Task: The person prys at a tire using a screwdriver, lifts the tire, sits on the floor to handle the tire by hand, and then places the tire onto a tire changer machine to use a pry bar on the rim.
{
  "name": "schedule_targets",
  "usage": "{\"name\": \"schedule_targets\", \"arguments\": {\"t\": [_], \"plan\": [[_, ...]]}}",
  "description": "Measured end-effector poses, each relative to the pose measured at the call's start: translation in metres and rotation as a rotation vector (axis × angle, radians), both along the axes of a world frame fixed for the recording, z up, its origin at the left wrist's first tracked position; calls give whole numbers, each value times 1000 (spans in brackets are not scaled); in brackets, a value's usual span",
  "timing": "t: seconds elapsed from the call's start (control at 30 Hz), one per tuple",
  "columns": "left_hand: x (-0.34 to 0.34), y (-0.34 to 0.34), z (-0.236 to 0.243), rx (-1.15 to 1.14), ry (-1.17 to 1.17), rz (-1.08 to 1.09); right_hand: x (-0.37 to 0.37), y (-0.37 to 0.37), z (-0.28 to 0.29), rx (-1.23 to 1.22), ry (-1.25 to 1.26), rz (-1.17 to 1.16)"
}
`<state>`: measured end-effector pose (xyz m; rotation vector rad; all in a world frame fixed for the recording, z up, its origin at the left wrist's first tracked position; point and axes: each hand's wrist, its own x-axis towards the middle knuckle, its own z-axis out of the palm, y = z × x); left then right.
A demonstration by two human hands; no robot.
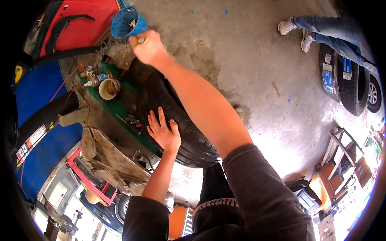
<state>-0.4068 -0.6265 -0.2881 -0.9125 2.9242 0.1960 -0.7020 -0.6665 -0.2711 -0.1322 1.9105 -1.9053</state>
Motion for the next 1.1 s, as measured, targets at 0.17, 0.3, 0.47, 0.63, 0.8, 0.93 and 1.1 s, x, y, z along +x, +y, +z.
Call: {"name": "schedule_targets", "arguments": {"t": [0.17,0.3,0.47,0.63,0.8,0.93,1.1], "plan": [[1,1,-5,-10,-27,-25,-11,-4,-1,62,14,-84],[0,5,1,4,-38,-8,-16,-6,-7,48,22,-104],[-32,-17,18,74,-123,-262,-27,-14,-31,78,-13,-200],[-83,-48,-16,293,-12,-835,-37,-41,-75,294,406,-399],[-65,-41,-32,377,200,-754,-69,-50,-92,345,300,-420],[-6,-8,-6,373,174,-824,-113,-55,-82,551,508,-394],[49,46,1,505,199,-838,-128,-43,-78,539,471,-296]]}}
